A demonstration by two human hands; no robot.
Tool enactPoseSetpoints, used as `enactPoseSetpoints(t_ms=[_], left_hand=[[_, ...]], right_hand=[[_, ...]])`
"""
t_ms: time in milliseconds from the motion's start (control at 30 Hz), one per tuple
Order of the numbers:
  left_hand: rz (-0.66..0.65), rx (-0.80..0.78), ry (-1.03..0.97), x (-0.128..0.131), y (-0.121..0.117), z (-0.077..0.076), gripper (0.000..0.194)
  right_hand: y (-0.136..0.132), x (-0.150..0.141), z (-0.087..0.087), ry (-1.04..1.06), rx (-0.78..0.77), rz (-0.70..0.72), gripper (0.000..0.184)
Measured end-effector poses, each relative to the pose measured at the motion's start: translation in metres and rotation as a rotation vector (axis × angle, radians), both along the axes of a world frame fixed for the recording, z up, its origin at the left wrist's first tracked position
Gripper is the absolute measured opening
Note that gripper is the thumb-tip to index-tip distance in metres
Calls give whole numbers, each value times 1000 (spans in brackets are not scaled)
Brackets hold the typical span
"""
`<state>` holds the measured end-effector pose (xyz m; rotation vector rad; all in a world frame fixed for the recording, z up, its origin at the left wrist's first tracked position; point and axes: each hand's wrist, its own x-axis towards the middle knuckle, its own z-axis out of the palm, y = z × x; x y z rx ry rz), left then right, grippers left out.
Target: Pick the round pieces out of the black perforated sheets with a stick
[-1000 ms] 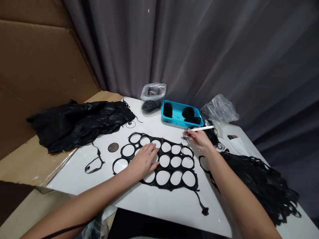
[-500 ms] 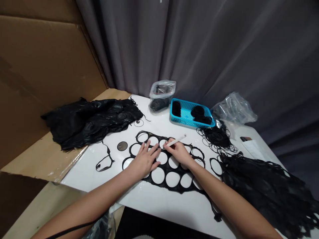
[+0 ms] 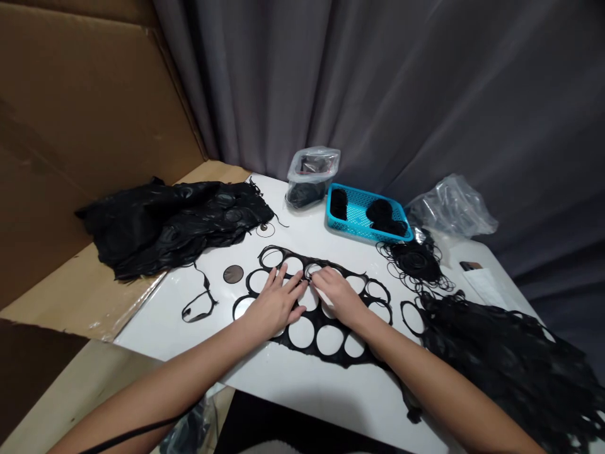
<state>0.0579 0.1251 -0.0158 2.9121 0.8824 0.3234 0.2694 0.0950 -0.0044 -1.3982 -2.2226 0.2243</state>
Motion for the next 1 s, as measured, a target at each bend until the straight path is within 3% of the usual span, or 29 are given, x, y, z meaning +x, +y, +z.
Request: enactPoseSetpoints(t_ms=[67,167,267,400,533,667,767,867,1000], left_hand=[[-2,2,2,-1,0,0,50],[-4,-1,-7,-1,0,0,50],[0,-15,-25,-1,0,1,49],[-23,-12,-92,-5,3,7,53],[43,36,-166,-17,6,17,47],[83,35,-100,-30,7,16,40],[79,24,-80,-35,6,10,46],[87,0,-92,-36,5,7,48],[107,-33,-113,-35,4,6,48]], right_hand=[[12,23,3,-36,54,-139,17],[31,73,15,72,112,-583,14],[43,109,27,430,23,-839,14],[52,95,31,915,-295,-733,16],[62,40,26,1070,-494,-545,20],[59,-11,17,1257,-670,-282,28],[47,-34,9,1034,-631,-174,30],[36,-45,4,731,-479,-183,29],[30,-48,5,588,-380,-201,27]])
